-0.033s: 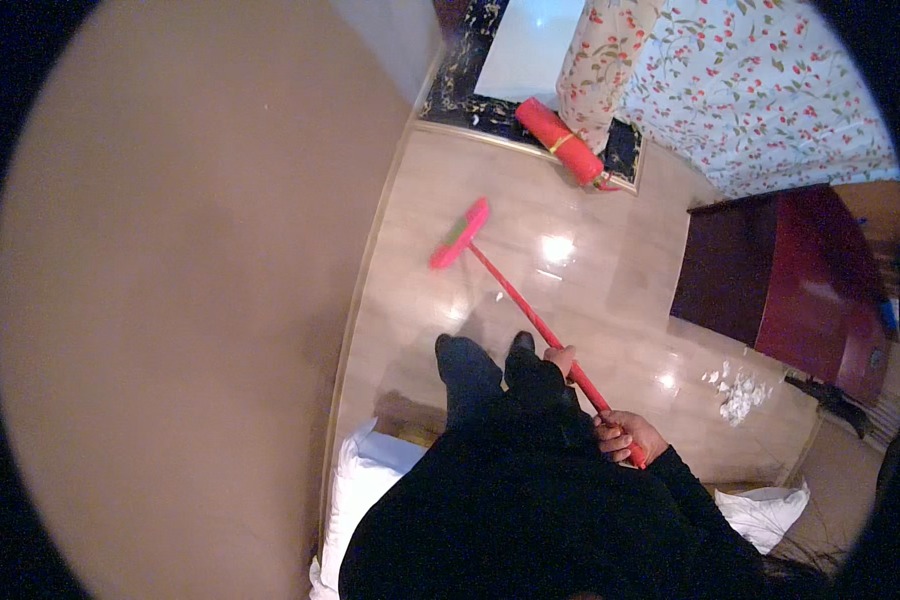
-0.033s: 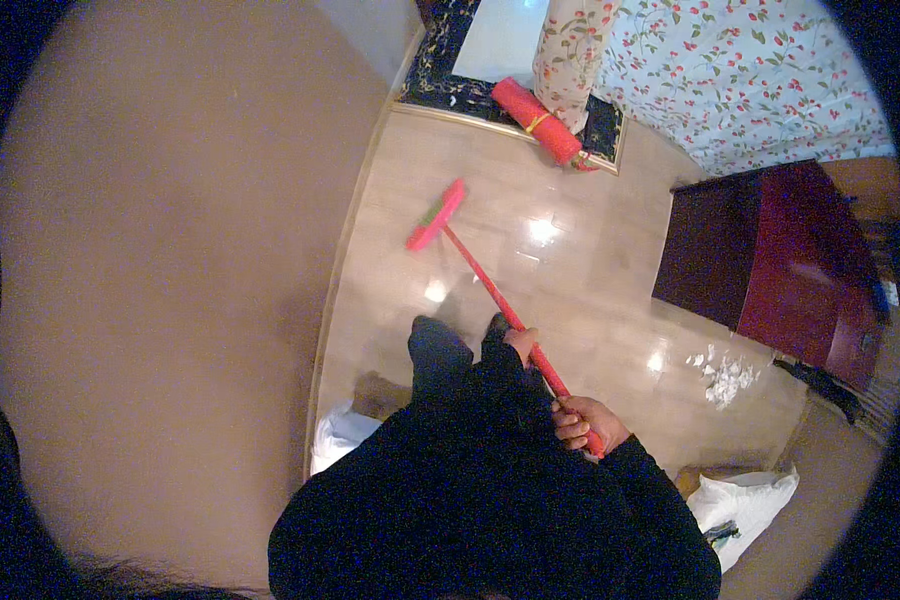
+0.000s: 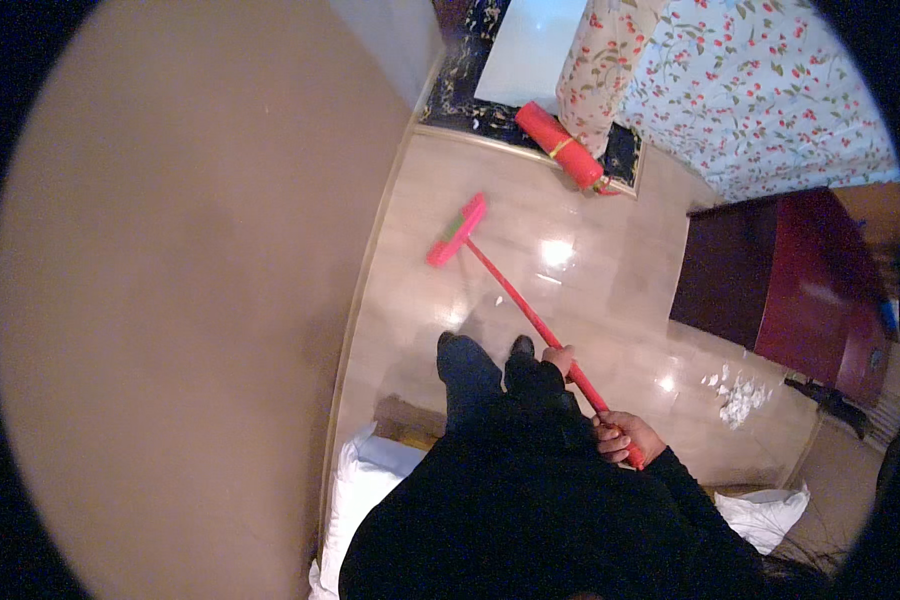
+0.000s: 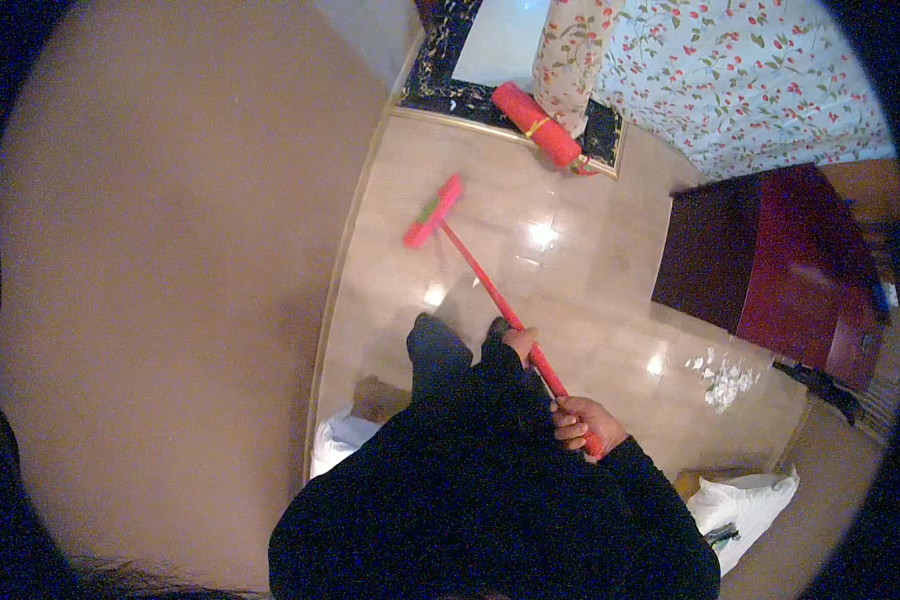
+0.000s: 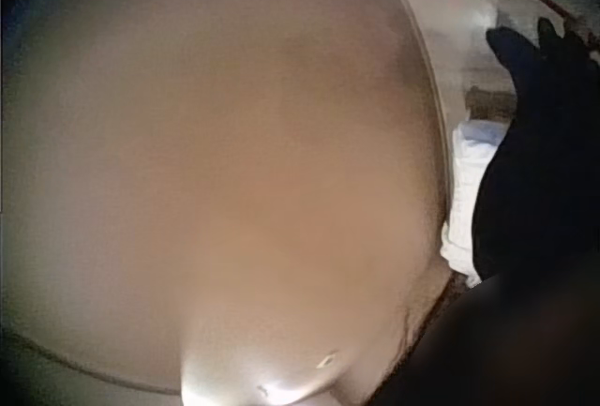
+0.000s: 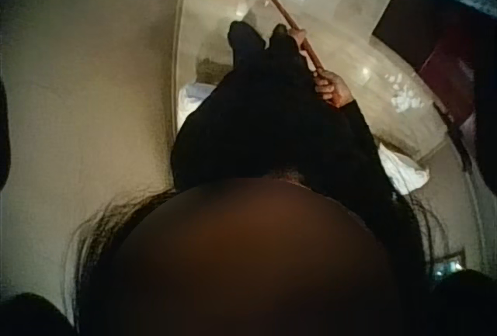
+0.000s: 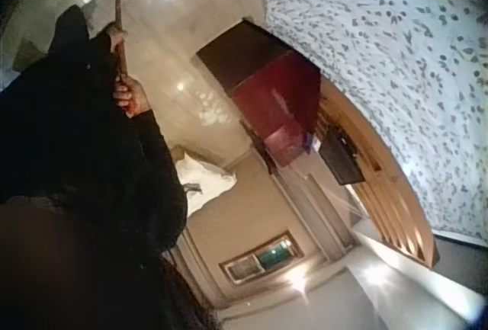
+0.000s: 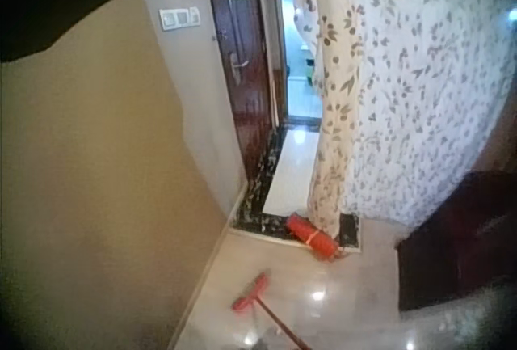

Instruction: The person wipes a red desk and chair with a gray cloth, then sweeps the floor with a red broom, gathering debris into a pile. The person then picks up a red cloth from the bed and places it on the desk.

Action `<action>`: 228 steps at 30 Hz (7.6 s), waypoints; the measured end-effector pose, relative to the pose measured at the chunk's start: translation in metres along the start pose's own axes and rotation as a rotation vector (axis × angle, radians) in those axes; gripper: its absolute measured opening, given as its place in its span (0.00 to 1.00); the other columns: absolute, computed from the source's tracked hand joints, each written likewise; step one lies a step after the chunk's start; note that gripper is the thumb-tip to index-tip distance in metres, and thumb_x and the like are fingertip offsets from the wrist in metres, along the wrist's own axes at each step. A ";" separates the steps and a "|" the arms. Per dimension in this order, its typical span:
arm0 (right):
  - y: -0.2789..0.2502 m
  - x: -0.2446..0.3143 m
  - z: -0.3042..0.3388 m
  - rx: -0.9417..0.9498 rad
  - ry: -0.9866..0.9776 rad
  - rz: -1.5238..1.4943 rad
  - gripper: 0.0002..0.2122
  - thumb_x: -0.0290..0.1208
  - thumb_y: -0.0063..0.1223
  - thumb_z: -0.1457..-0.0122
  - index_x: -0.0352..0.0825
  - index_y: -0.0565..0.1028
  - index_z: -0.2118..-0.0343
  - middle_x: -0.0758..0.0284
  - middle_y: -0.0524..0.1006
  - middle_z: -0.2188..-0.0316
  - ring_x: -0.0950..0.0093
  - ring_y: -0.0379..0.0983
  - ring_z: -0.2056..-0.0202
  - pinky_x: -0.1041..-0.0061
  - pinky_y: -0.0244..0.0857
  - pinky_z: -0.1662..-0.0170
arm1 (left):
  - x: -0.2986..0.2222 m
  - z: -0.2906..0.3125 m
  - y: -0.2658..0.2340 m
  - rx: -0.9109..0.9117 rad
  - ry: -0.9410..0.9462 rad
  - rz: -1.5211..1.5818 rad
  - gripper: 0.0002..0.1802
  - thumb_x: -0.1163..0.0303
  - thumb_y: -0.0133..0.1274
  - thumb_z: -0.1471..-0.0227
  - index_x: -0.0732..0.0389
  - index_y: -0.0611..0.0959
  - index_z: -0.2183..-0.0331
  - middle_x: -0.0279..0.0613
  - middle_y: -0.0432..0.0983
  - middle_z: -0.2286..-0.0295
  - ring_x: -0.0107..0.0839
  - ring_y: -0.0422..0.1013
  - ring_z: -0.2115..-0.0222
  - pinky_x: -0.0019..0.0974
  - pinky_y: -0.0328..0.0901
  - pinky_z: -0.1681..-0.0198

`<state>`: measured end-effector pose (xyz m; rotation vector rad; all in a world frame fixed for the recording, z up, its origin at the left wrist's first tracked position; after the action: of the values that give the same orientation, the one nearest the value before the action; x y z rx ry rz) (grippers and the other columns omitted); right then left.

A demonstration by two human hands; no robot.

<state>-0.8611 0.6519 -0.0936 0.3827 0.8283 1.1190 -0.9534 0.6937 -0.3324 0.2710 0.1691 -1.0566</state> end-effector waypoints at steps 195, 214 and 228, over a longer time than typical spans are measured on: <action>-0.155 -0.210 0.105 -0.118 -0.343 -0.274 0.06 0.32 0.47 0.38 0.39 0.65 0.71 0.78 0.61 0.85 0.89 0.54 0.88 0.84 0.44 0.86 | 0.277 0.095 0.012 0.121 -0.623 -0.570 0.16 0.56 0.50 0.49 0.59 0.73 0.64 0.46 0.74 0.72 0.48 0.73 0.70 0.57 0.67 0.64; -0.246 -0.120 0.169 0.200 -0.505 -0.466 0.09 0.35 0.45 0.36 0.41 0.63 0.74 0.79 0.59 0.86 0.88 0.53 0.88 0.85 0.46 0.87 | 0.254 -0.010 0.217 0.778 0.299 -1.575 0.15 0.56 0.57 0.57 0.58 0.76 0.73 0.45 0.77 0.81 0.42 0.75 0.79 0.44 0.70 0.76; -0.219 0.052 0.271 0.228 -0.701 -0.467 0.07 0.37 0.45 0.36 0.40 0.66 0.68 0.79 0.58 0.86 0.87 0.53 0.88 0.85 0.46 0.88 | 0.124 -0.028 0.395 0.307 0.278 -0.900 0.18 0.58 0.47 0.47 0.63 0.73 0.80 0.44 0.68 0.86 0.39 0.67 0.88 0.43 0.62 0.86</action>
<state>-0.5092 0.6422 -0.0804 0.6817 0.3819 0.3986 -0.5480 0.7820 -0.3375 0.6548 0.4008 -1.9424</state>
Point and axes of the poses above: each hand's wrist, its own z-axis away from the middle knuckle, its own y-axis out of the palm, x = y × z, the point moved 9 cm from there along -z, towards the middle knuckle
